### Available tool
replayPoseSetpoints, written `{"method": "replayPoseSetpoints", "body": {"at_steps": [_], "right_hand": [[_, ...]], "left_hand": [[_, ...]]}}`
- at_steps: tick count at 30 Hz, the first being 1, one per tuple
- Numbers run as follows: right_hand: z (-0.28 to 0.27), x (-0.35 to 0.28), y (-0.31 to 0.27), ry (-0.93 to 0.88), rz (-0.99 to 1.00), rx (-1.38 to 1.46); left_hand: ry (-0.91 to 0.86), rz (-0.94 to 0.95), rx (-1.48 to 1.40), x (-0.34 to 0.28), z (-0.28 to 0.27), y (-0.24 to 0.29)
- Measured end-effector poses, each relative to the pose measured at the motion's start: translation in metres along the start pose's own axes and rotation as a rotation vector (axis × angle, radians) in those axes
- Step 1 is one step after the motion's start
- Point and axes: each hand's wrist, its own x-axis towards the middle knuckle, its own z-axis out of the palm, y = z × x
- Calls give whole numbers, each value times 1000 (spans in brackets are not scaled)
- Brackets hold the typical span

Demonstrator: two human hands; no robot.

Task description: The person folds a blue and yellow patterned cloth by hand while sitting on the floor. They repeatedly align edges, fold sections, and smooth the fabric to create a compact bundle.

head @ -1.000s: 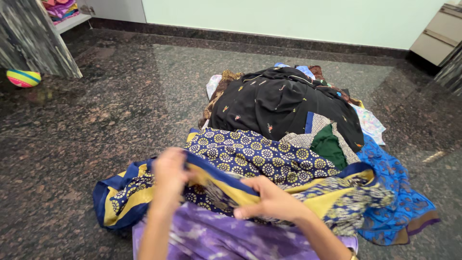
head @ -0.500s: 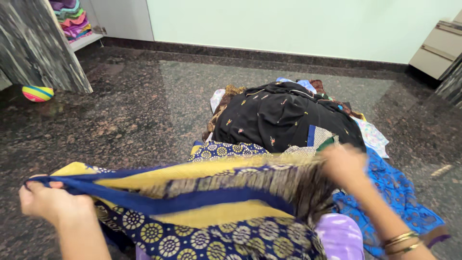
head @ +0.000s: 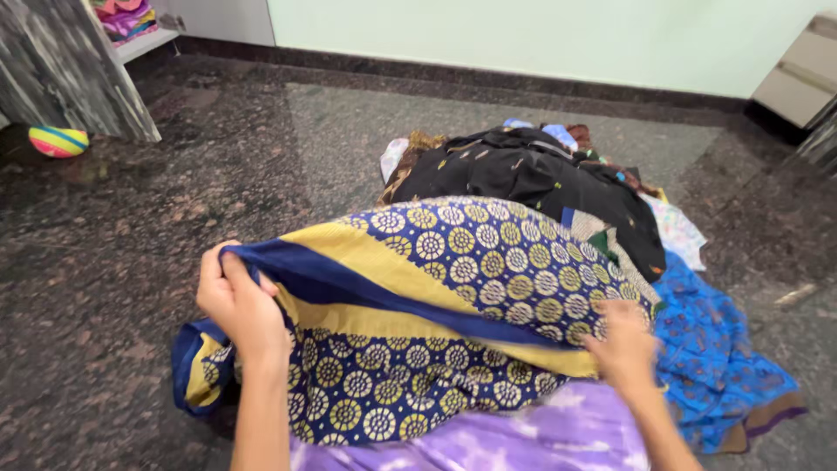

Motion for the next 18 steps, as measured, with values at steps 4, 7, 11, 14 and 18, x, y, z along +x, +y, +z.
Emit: {"method": "replayPoseSetpoints", "body": {"at_steps": [4,7,11,14,18], "right_hand": [[26,-35,-125,-440,-203,556],[30,-62,-212,-674,-557,816],[57,-80,-274,-641,-571,762],[103,-66,-288,-271,-537,637],[139,-22,-293,-294,-273,624]], "left_hand": [[-60,37,128,-5,2,12],[-94,75,218,-7,0,22],[-114,90,235,-8,3,33],[-115,93,233,-8,3,40],[-130,83,257,-8,-1,43]]}}
